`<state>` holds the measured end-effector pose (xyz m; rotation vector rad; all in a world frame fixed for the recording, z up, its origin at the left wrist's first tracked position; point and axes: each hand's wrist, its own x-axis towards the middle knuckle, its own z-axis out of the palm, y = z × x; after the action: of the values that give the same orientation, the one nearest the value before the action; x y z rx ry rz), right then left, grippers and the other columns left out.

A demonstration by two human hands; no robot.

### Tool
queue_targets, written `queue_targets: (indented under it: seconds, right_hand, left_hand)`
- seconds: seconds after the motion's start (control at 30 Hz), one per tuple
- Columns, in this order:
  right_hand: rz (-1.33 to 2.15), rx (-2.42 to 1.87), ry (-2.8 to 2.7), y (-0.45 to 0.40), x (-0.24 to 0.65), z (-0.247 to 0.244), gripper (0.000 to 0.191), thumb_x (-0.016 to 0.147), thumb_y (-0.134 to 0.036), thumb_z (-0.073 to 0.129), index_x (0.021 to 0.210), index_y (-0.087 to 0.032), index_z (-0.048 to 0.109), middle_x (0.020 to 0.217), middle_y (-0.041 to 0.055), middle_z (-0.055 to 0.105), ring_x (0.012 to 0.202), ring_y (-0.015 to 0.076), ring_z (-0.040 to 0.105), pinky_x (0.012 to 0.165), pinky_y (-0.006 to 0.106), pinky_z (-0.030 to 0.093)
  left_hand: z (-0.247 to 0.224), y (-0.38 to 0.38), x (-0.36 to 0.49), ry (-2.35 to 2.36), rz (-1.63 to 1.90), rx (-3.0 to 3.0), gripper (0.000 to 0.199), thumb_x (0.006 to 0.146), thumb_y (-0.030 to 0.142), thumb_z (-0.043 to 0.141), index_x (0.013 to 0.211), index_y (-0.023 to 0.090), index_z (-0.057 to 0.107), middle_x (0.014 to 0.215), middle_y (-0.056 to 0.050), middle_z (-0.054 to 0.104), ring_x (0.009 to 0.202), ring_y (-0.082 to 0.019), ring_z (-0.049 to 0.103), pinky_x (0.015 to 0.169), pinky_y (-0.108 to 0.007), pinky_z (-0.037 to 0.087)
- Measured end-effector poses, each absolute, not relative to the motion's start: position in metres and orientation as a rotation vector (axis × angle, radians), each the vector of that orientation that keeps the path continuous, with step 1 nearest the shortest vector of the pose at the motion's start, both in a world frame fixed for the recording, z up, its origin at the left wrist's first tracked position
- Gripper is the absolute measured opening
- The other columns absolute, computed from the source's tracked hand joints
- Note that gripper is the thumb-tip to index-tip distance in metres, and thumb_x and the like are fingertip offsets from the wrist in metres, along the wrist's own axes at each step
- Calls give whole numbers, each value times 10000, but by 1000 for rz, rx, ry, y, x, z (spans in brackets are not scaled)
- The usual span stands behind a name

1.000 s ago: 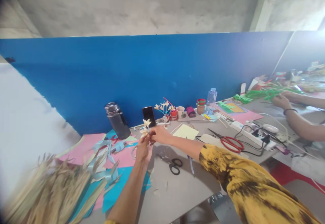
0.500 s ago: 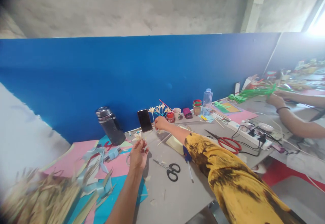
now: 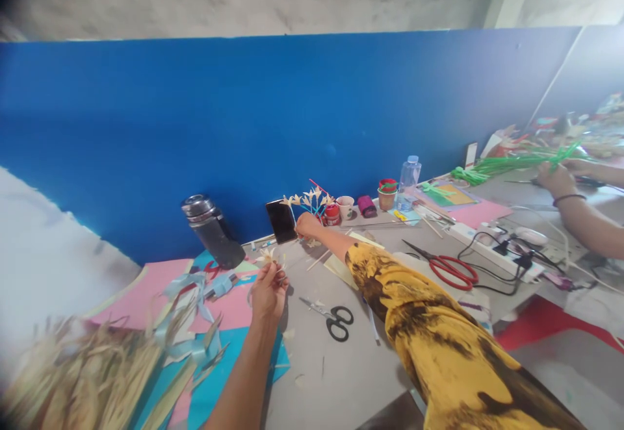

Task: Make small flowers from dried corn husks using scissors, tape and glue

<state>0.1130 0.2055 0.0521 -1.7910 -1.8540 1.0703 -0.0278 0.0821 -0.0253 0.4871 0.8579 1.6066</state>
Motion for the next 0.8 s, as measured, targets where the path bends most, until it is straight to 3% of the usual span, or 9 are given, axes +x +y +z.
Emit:
queue_targets:
  seconds: [0.3,0.4,0.5,0.63,0.8]
  right_hand:
    - [731,-1917,-1968,186,141,100,343,960,-345,620,1240,-146,603,1235,107,626,1045,234,645,881,433,559]
    - [568,-1881,-1984,164,169,125,188,905,-254,660,971,-89,719,997,125,725,970,234,673,827,321,515]
    - [464,-1791,-1997,124,205,138,158,859,-251,638,855,-143,754,822,58,754,838,189,686,693,238,455]
    - [513,-1576,-1890,45,259,119,201,829,-295,591,812,-157,737,674,16,728,609,135,636,560,215,404]
    - [687,-1686,-1500,-52,323,65,295,799,-435,618,756,-161,719,606,31,692,555,155,613,514,232,430]
  left_hand:
    - [-23,83,-28,939,1626,494,392,576,287,869,817,162,587,641,59,598,504,-70,539,507,-200,395]
    - [-21,82,-26,969,1635,493,380,583,283,864,810,163,584,622,58,602,491,-73,538,503,-202,394]
    - [-14,80,-23,982,1646,486,359,595,281,853,796,162,581,609,56,602,485,-75,534,498,-204,397]
    - [4,73,-19,975,1653,478,304,626,248,822,783,167,575,601,51,603,483,-78,522,489,-208,400]
    - [31,61,-17,886,1623,561,300,616,225,833,776,172,585,612,46,601,497,-83,512,484,-210,411]
